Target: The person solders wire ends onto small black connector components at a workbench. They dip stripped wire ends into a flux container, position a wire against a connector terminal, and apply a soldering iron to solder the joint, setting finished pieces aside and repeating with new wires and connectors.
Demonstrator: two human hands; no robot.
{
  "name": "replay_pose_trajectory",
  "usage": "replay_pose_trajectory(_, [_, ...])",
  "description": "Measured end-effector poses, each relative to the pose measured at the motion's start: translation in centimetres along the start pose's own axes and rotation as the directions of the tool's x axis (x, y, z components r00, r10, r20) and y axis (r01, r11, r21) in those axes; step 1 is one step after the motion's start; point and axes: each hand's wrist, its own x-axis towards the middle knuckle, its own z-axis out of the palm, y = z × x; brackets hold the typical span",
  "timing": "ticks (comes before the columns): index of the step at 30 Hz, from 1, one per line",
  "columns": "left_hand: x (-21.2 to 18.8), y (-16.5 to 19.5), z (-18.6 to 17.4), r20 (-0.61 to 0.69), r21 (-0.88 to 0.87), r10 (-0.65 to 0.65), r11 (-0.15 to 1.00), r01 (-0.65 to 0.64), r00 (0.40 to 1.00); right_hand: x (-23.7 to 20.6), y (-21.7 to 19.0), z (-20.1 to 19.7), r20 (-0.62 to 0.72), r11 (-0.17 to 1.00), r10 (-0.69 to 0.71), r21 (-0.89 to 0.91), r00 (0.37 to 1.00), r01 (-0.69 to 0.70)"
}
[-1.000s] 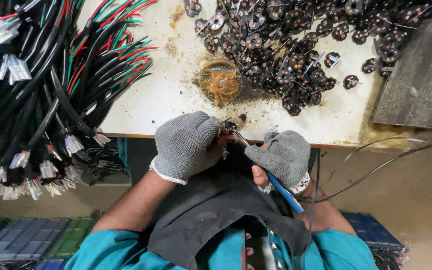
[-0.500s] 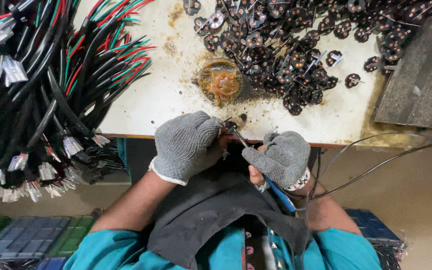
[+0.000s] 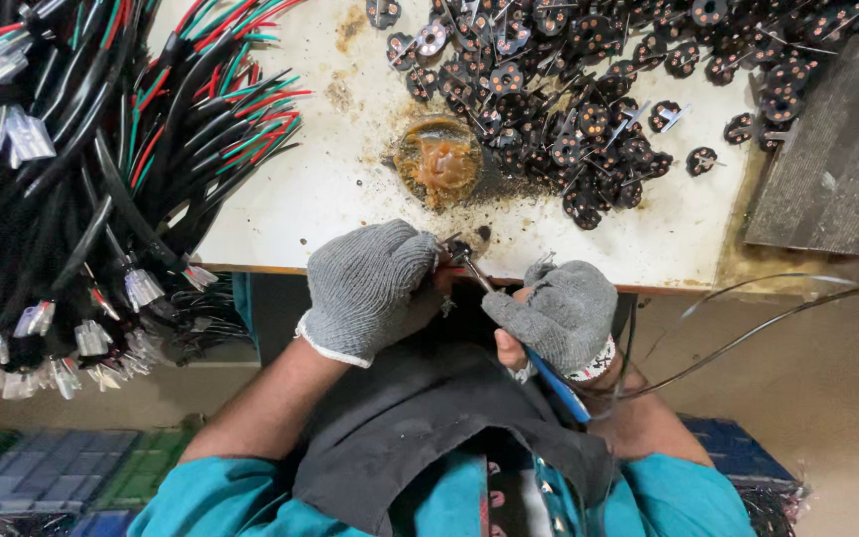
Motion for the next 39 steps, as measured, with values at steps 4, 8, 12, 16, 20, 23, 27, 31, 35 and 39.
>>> replay_pose_trajectory(4, [0.1, -0.1, 0.1, -0.021, -0.008, 0.012, 1.000, -0.012, 1.000, -0.7, -0.1, 0.5, 0.206, 0.952, 0.293, 0.026, 0.934, -0.305])
replay_pose_trajectory(8, [0.2, 0.0, 0.1, -0.019, 0.006, 0.007, 1.000, -0.006, 1.000, -1.1, 0.4, 0.5, 0.119, 0.994, 0.007, 0.108, 0.993, -0.020])
replay_pose_trajectory(12, [0.1, 0.1, 0.0, -0.037, -0.013, 0.020, 1.000, -0.021, 0.999, -0.8, -0.5, 0.3, -0.035, 0.896, 0.318, 0.338, 0.948, -0.288])
replay_pose_trajectory(16, [0.0, 0.2, -0.1, -0.022, 0.018, 0.012, 1.000, -0.011, 1.000, 0.4, -2.6, -0.1, -0.052, 0.778, 0.578, 0.335, 0.814, -0.531])
replay_pose_trajectory(20, [-0.1, 0.5, -0.3, -0.021, 0.010, 0.014, 1.000, -0.014, 1.000, 1.6, -3.6, -1.0, 0.057, 0.509, 0.718, 0.637, 0.693, -0.580])
replay_pose_trajectory(23, [-0.2, 0.7, -0.3, -0.043, -0.009, 0.024, 1.000, -0.025, 0.999, 2.7, -3.2, 0.2, 0.005, 0.199, 0.736, 0.954, 0.677, -0.224])
replay_pose_trajectory(27, [-0.4, 0.8, -0.3, -0.046, 0.018, 0.034, 0.999, -0.033, 0.998, 3.0, -2.5, -0.2, 0.077, 0.726, 0.627, 0.303, 0.775, -0.617])
replay_pose_trajectory(31, [-0.5, 0.8, -0.2, -0.041, 0.027, 0.031, 0.999, -0.030, 0.999, 4.1, -3.0, -1.4, -0.031, 0.852, 0.477, 0.260, 0.878, -0.454])
replay_pose_trajectory(35, [-0.5, 0.6, -0.2, -0.045, 0.016, 0.029, 0.999, -0.028, 0.999, 6.1, -3.7, -1.3, -0.037, 0.888, 0.444, 0.149, 0.895, -0.434])
replay_pose_trajectory(39, [-0.4, 0.5, -0.3, -0.058, -0.013, 0.034, 0.999, -0.035, 0.998, 7.1, -3.7, -1.0, 0.029, 0.822, 0.537, 0.204, 0.843, -0.531])
